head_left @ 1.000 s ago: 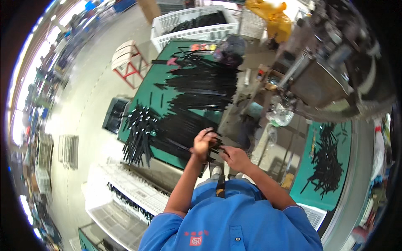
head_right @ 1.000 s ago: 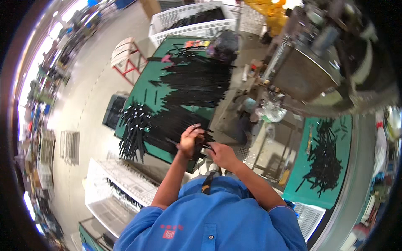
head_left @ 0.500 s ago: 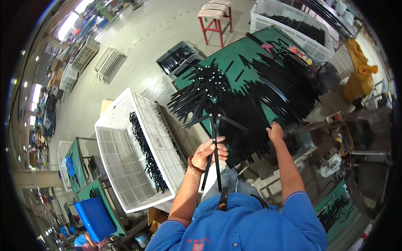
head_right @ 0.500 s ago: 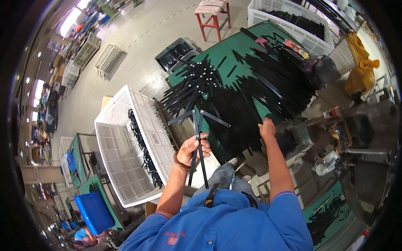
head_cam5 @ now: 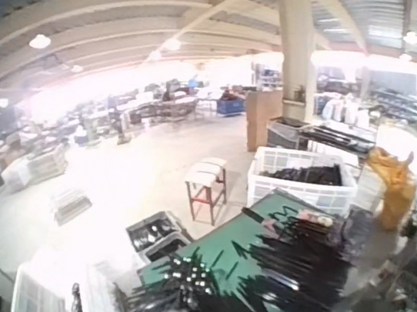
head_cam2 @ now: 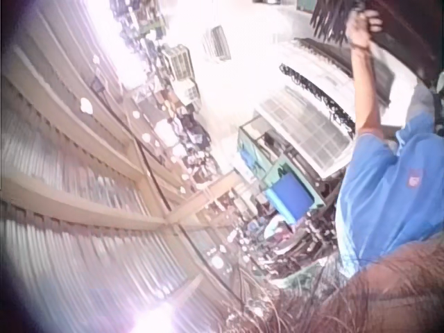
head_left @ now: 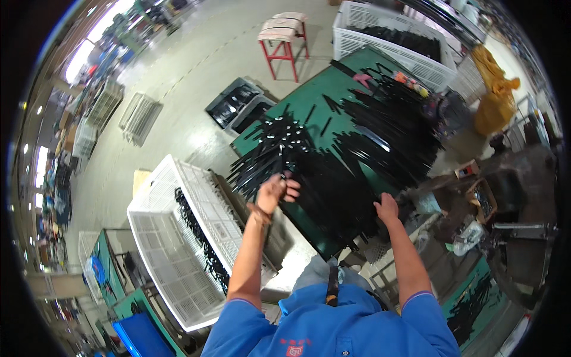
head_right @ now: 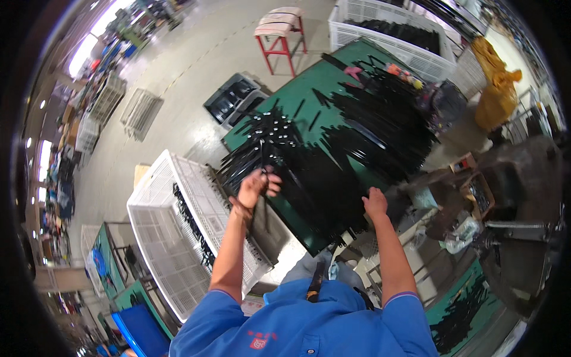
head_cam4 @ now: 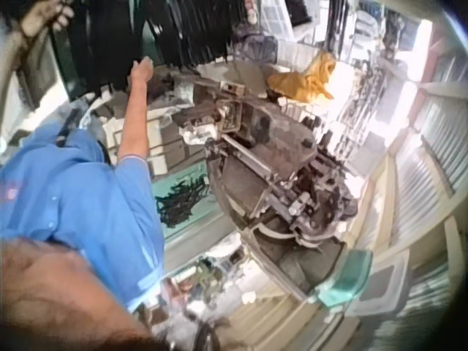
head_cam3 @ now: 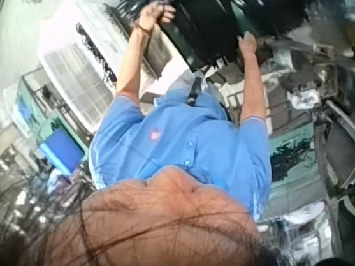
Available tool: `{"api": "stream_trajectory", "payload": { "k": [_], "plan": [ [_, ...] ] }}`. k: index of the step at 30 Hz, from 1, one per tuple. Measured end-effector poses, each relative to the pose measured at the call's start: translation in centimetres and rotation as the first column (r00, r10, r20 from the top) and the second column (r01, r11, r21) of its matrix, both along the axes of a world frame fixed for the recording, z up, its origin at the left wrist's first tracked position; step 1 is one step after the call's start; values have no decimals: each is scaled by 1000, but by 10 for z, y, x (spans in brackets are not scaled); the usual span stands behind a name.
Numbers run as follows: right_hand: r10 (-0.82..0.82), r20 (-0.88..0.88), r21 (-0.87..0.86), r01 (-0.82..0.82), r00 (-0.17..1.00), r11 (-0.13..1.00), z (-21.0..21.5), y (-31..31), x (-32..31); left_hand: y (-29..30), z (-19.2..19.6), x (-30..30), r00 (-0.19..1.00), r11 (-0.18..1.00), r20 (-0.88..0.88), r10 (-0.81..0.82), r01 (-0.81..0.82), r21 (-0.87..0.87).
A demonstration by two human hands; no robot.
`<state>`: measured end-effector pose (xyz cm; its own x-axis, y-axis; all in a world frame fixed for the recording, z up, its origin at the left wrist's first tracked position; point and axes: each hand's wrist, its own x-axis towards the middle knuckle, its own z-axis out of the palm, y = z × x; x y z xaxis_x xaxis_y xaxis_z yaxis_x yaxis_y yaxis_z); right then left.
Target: The person repeatedly picks up black plastic rods from a pile, inserts them into a press machine, and removes the processed pieces. The processed pieces are placed on a green table next to the machine. The person continues this cycle throughout the clip.
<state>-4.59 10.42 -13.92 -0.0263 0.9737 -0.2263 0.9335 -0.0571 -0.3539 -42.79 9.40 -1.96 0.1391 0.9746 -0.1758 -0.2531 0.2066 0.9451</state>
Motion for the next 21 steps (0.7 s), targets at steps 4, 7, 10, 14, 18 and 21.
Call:
{"api": "stream_trajectory", "payload": {
  "k": [4, 7, 10, 14, 18, 21],
  "plan": [
    [78, 23, 49, -79, 997, 996, -21, 6, 8, 82, -70, -32, 123, 930, -925, 358, 41, 365],
    [-7, -119, 32, 11, 993, 999, -12, 6, 16, 112, -94, -37, -34, 937, -938, 344, 78, 340],
    [-161, -358, -25, 163, 920, 986, -7, 1, 31, 122, -109, -31, -27, 934, -938, 345, 108, 340],
    [-310, -540, -107, 302, 782, 947, 1, -5, 46, 120, -126, -35, -53, 929, -930, 364, 92, 358],
    [-267, -271, 66, 295, 925, 953, 9, -15, 42, 111, -118, -28, -74, 922, -920, 386, 64, 382],
    [-281, -139, 81, 294, 950, 952, -1, -33, 31, 95, -106, -13, -22, 909, -908, 417, 21, 417]
  ]
}}
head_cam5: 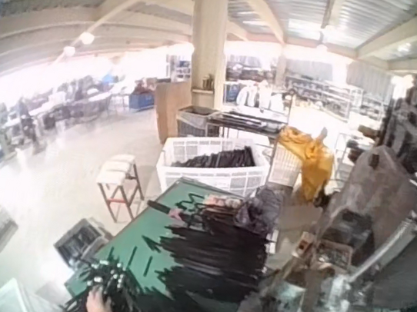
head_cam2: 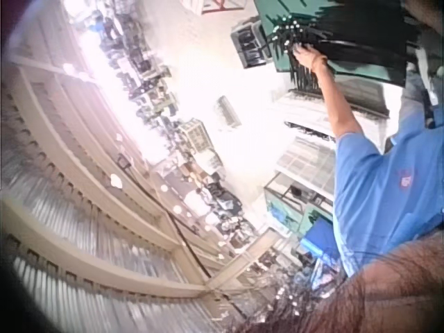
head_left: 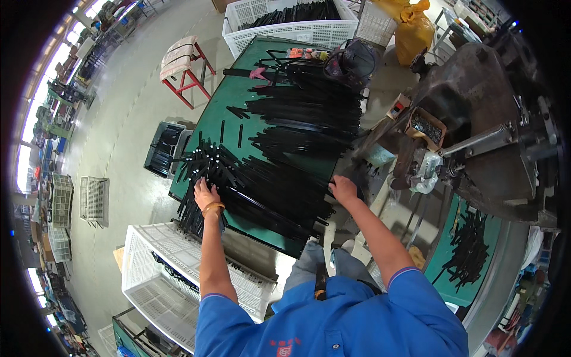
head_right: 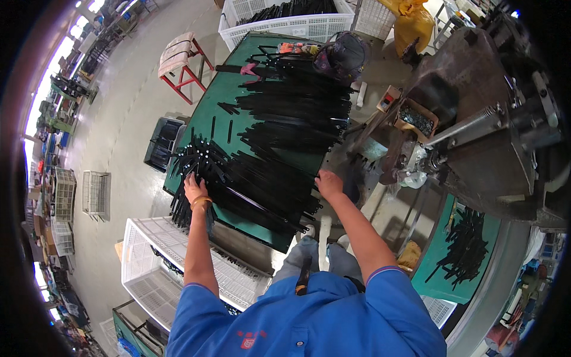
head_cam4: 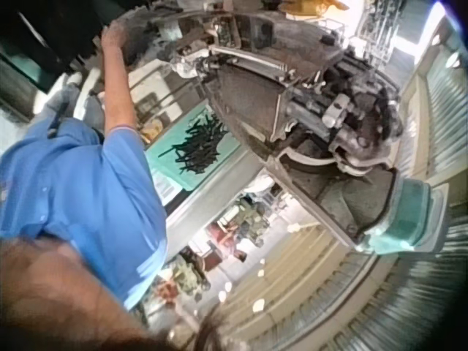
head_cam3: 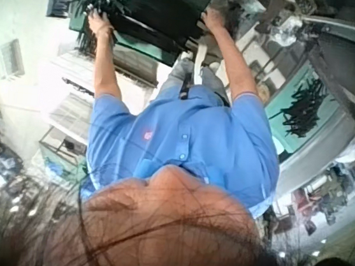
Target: The person repeatedly picks up black plastic rods from a pile, inserts them into a press machine, and removes the processed pieces. The processed pieces are placed on a green table next to the machine. The person continues this cycle throughout the clip.
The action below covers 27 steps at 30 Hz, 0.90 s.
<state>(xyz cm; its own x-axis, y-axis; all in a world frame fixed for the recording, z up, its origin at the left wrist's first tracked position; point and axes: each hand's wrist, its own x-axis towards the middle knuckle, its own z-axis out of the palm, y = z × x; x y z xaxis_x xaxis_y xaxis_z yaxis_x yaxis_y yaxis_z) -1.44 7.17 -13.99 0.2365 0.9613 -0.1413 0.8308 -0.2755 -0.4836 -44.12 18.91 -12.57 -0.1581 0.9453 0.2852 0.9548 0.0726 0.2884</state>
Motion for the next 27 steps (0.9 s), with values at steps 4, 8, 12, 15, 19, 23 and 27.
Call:
{"api": "stream_trajectory", "payload": {
  "k": [4, 8, 12, 15, 19, 23, 27],
  "plan": [
    [-4, -79, -41, 1, 997, 999, -6, -15, -11, -45, 11, 19, 985, 972, 28, -171, 163, 168],
    [-18, -136, -67, 9, 991, 998, -16, -11, -11, -104, 22, 43, 971, 964, 99, -218, 198, 176],
    [98, -78, -180, -111, 992, 977, -8, -6, -6, -171, 25, 87, 922, 946, 235, -308, 270, 181],
    [56, -151, -196, -85, 987, 977, -6, -9, -2, -219, 21, 134, 882, 958, 373, -287, 258, 127],
    [-112, -388, -108, 76, 915, 991, -42, -21, 21, -263, 17, 182, 820, 967, 524, -229, 252, 28],
    [-236, -905, -96, 370, 354, 924, 3, -31, 34, -260, 26, 194, 795, 940, 517, -318, 336, 63],
    [-98, -854, 110, 362, 511, 926, 74, -63, 57, -210, 69, 228, 831, 879, 290, -476, 443, 173]
  ]
}}
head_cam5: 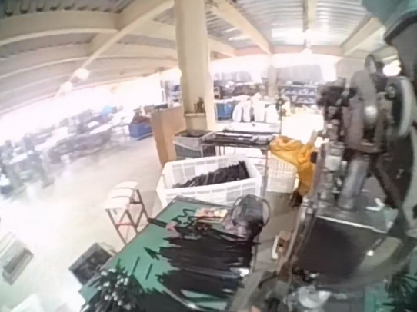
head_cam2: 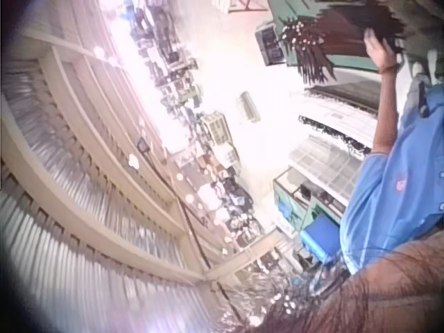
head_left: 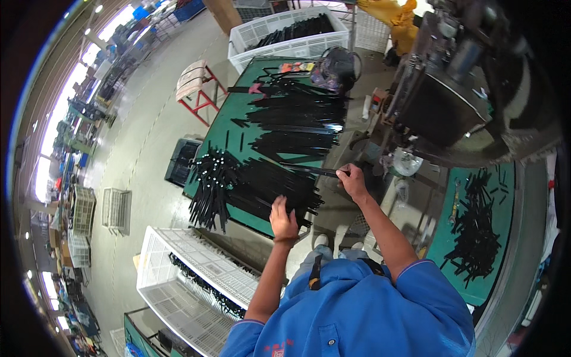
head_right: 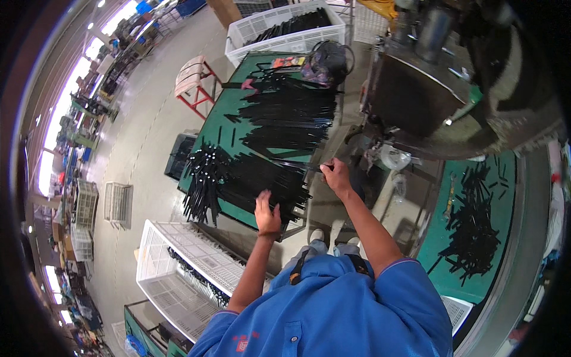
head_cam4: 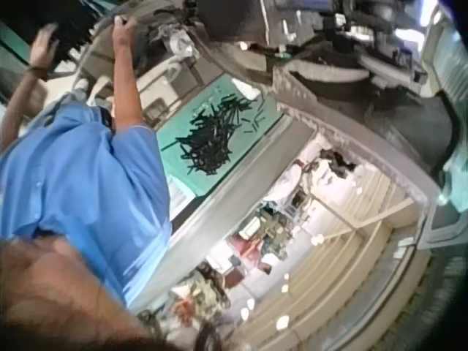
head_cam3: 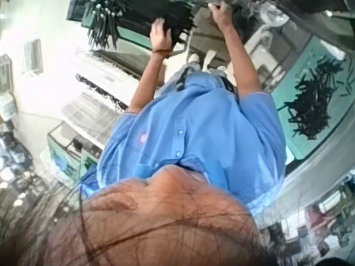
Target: The person repeatedly picks up black plastic rods from a pile, inserts them into a press machine, and removes the processed pieces. The processed pieces are placed on a green table next to the machine. The person continues this cycle throughout the clip.
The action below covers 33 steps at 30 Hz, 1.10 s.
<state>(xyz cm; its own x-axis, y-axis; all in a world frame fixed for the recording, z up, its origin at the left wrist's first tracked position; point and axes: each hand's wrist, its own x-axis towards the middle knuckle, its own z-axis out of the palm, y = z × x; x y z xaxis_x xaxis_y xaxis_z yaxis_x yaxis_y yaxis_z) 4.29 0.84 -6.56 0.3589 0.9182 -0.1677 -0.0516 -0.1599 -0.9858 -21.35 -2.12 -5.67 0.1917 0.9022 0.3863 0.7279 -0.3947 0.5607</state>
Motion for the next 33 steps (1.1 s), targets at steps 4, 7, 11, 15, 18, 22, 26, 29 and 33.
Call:
{"api": "stream_trajectory", "payload": {
  "k": [4, 7, 11, 15, 18, 22, 26, 29, 33],
  "plan": [
    [54, 26, -34, -53, 998, 998, 72, -53, 26, 38, 79, 63, 959, 961, -152, -241, 257, 99],
    [117, -143, 13, -116, 983, 993, 115, -98, 56, 57, 88, 93, 764, 798, -291, -576, 603, 3],
    [0, -208, -56, -12, 978, 998, 116, -112, 130, 26, 103, 122, 582, 596, -137, -802, 764, -246],
    [-163, 900, -5, 381, 405, 924, 20, -54, 214, 6, 97, 162, 571, 200, 443, -692, 740, -642],
    [117, 950, -178, 197, 289, 964, -60, -12, 236, -3, 128, 189, 646, -30, 701, -304, 729, -684],
    [77, 880, -167, 153, 469, 974, -89, 19, 219, 4, 135, 199, 557, -65, 827, 72, 830, -553],
    [-404, 473, 153, 379, 783, 913, -92, 13, 226, 13, 124, 215, 427, -61, 879, 213, 904, -424],
    [-295, 762, 170, 262, 576, 950, -61, -3, 231, 20, 122, 220, 380, -44, 885, 269, 923, -383],
    [-508, 485, 424, 316, 712, 848, -2, -26, 215, 21, 124, 225, 340, -68, 888, 310, 940, -335]
  ]
}}
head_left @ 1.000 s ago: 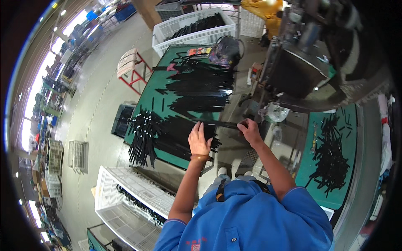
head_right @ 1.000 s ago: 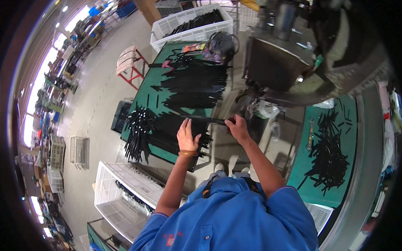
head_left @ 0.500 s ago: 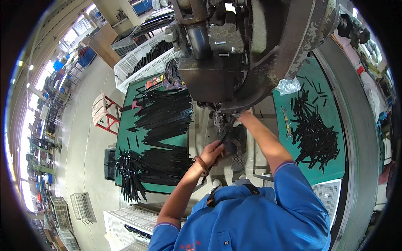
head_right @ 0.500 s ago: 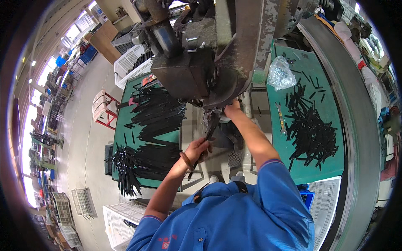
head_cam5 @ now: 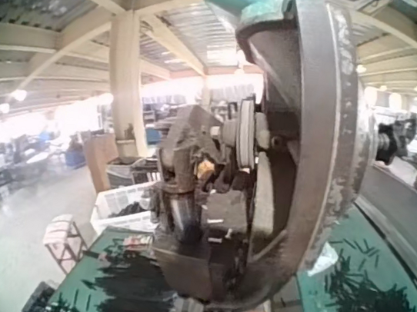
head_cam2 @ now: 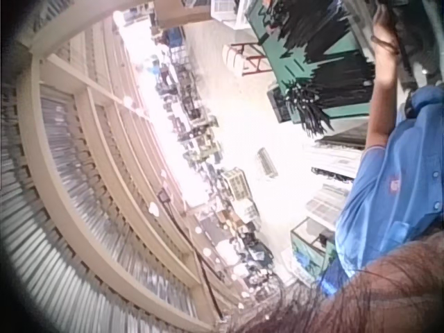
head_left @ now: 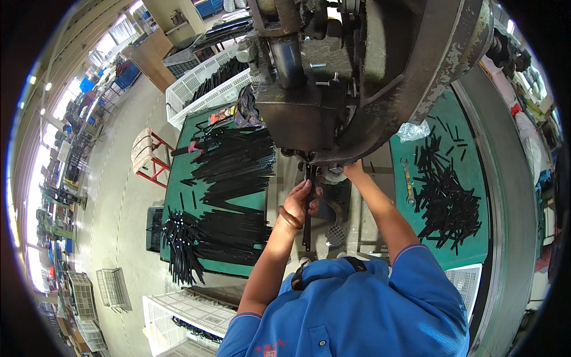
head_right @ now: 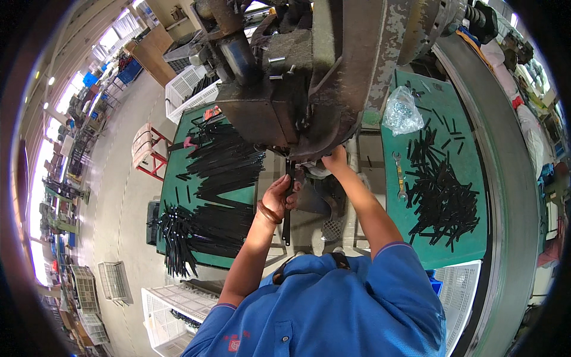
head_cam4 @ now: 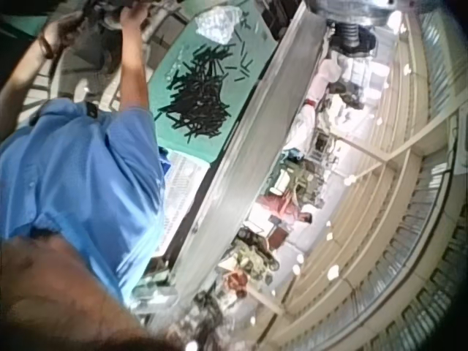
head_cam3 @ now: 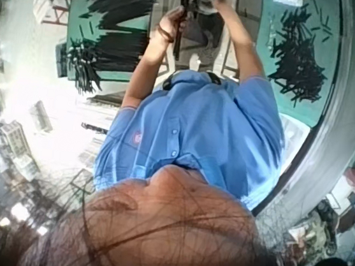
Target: The person repeatedly picks up black plastic rods from a pile, inserts them into a press machine, and removes the processed pieces. The processed pieces are placed on a green table next to the machine. The person continues this cycle throughout the clip.
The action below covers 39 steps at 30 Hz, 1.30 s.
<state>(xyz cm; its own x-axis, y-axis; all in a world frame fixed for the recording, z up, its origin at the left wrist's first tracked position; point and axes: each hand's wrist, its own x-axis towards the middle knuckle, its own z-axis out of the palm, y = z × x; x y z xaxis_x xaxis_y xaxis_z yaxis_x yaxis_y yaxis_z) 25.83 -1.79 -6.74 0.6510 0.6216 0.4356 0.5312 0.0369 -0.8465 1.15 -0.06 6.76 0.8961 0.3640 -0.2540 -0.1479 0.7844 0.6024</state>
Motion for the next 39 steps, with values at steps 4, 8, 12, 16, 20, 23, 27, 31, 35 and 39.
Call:
{"api": "stream_trajectory", "payload": {
  "k": [4, 8, 12, 16, 20, 23, 27, 31, 35, 39],
  "plan": [
    [141, -208, 129, -115, 968, 985, 103, -43, -55, 5, -8, 4, 999, 998, -43, 18, -21, -57],
    [281, -352, 64, -277, 893, 959, 129, -45, -91, 2, -21, 10, 986, 999, -165, 28, -33, -27],
    [234, -323, -85, -275, 917, 958, 134, -30, -110, -2, -31, 7, 988, 990, -133, 75, -58, 128],
    [230, -190, -119, -255, 955, 960, 97, -17, -98, -3, -34, 3, 994, 995, -91, 63, -55, 86],
    [202, -212, -87, -225, 956, 971, 91, -7, -98, -3, -36, 3, 993, 997, -109, 43, -35, 75],
    [153, -513, -149, -263, 845, 953, 109, -11, -104, -2, -31, 0, 995, 998, -90, 33, -29, 52],
    [73, -673, -174, -253, 736, 952, 132, -17, -114, 3, -39, 0, 1000, 1000, -31, -2, 2, 3],
    [54, -787, -151, -277, 614, 949, 122, -8, -104, 4, -47, 3, 1000, 1000, -19, -20, 20, -23],
    [77, -855, -80, -278, 513, 957, 117, -22, -93, 5, -41, 1, 999, 999, -34, -20, 19, -34],
    [35, -735, -26, -79, 677, 997, 111, -45, -104, 2, -39, 3, 995, 999, -95, 26, -28, -15]
  ]
}}
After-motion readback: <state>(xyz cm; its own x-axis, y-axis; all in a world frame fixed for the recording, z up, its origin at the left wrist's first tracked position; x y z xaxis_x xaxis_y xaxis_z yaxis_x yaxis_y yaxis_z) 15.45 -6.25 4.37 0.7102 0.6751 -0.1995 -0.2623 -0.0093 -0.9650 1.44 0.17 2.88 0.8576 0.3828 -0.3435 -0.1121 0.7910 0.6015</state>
